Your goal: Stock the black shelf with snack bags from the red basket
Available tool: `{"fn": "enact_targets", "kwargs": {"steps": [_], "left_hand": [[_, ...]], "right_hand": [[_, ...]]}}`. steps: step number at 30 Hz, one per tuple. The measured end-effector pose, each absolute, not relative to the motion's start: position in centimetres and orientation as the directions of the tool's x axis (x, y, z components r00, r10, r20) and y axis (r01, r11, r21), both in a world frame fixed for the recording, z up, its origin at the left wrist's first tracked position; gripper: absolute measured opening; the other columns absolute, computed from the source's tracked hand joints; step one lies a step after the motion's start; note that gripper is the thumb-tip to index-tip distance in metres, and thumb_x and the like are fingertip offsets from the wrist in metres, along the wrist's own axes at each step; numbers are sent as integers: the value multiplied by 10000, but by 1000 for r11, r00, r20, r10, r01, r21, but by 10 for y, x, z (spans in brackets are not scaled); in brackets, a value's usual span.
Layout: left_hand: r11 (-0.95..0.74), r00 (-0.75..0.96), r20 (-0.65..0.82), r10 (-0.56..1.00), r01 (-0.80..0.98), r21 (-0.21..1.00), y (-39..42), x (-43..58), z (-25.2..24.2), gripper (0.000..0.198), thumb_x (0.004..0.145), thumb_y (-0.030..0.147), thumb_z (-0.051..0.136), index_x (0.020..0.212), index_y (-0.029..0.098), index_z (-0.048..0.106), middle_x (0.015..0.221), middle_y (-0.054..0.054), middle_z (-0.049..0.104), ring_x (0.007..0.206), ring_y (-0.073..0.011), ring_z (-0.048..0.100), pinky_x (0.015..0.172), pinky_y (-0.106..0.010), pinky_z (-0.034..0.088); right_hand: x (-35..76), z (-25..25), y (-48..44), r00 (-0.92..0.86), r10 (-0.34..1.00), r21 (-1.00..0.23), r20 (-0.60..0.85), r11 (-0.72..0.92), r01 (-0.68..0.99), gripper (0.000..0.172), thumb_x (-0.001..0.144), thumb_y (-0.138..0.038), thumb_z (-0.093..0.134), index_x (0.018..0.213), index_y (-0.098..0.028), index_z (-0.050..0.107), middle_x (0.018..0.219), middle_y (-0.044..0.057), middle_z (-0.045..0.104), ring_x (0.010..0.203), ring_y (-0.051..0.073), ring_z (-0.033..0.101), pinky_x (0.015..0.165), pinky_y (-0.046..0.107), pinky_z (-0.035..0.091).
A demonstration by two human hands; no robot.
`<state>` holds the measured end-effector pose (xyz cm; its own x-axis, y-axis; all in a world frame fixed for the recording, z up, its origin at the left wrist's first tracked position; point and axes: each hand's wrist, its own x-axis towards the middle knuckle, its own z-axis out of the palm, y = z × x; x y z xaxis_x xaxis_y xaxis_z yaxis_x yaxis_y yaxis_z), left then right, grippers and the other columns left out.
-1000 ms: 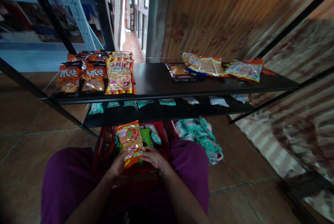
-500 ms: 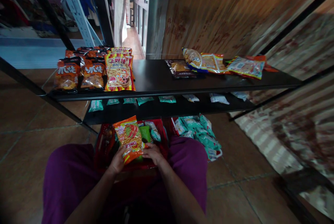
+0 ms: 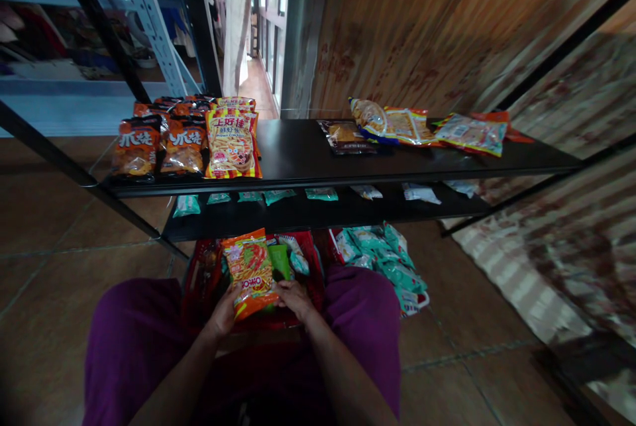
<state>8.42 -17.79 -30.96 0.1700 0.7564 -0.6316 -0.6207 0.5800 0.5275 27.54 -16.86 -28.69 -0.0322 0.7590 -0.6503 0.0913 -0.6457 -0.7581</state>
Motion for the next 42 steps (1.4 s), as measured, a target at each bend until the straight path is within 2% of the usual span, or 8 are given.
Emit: {"fn": "enact_targets", "kwargs": {"steps": [3, 6, 11, 17, 21, 27, 36, 42], "left_hand": [[597, 189, -634, 750, -607, 525, -179, 87, -308, 560, 602, 320, 811, 1087, 186, 566, 1009, -100, 707, 940, -276, 681, 850, -392, 532], [628, 238, -637, 734, -595, 501, -180, 89, -304, 571, 593, 278, 815, 1096, 168, 569, 1001, -116, 713, 929, -282, 684, 849, -398, 529], [697, 329, -639, 696, -525, 489, -181, 85, -293, 672, 578, 255, 818, 1190, 159, 558, 1025, -131, 713, 951, -303, 677, 847, -397, 524], [763, 414, -641, 646, -339, 550, -177, 73, -283, 620, 569, 247, 829, 1135, 132, 604, 993, -133, 722, 883, -302, 691, 813, -402, 531], [687, 330, -608, 722, -446, 573, -170, 68, -280, 586, 633, 278, 802, 1167, 168, 586, 1053, -117, 706, 892, -259, 688, 811, -392, 536], [659, 181, -704, 687, -564, 498, -170, 77, -287, 148, 726, 152, 726, 841, 143, 633, 856, -60, 714, 757, -158, 685, 868, -359, 522], [761, 222, -768, 600, -453, 464, -196, 109, -301, 273, 703, 213, 763, 902, 124, 598, 801, -77, 708, 647, -149, 677, 732, -310, 551], [780, 319, -758, 568, -503, 373, -198, 109, -294, 221, 724, 187, 744, 883, 119, 608, 825, -82, 709, 727, -149, 688, 806, -308, 546]], "right_hand": [[277, -294, -169, 28, 743, -737, -669, -668, 103, 305, 743, -449, 659, 782, -148, 685, 668, 25, 693, 538, 145, 622, 578, 276, 488], [279, -296, -168, 110, 715, -714, -690, -698, 58, 344, 703, -493, 681, 765, -154, 690, 747, 60, 715, 678, 206, 666, 653, 326, 509], [277, -285, -166, -83, 838, -783, -539, -534, -319, 455, 694, -542, 693, 981, -190, 673, 990, 78, 724, 1011, 241, 646, 897, 374, 479], [277, -283, -161, -161, 785, -597, -599, -571, -564, 411, 683, -358, 753, 1013, -153, 619, 921, 96, 737, 938, 256, 685, 898, 412, 502], [281, -291, -153, -67, 725, -509, -685, -543, -668, 285, 738, -313, 693, 961, -160, 606, 889, 85, 739, 918, 245, 693, 874, 403, 528], [283, -298, -145, 106, 642, -508, -759, -482, -714, 191, 821, -349, 586, 881, -169, 604, 877, 85, 727, 942, 237, 684, 804, 368, 561], [274, -302, -149, 158, 657, -524, -737, -407, -748, 166, 818, -358, 598, 878, -203, 600, 817, 40, 714, 940, 215, 676, 827, 343, 564], [271, -298, -150, 147, 683, -540, -715, -408, -736, 143, 800, -344, 620, 856, -213, 603, 836, 45, 720, 975, 221, 665, 829, 340, 567]]}}
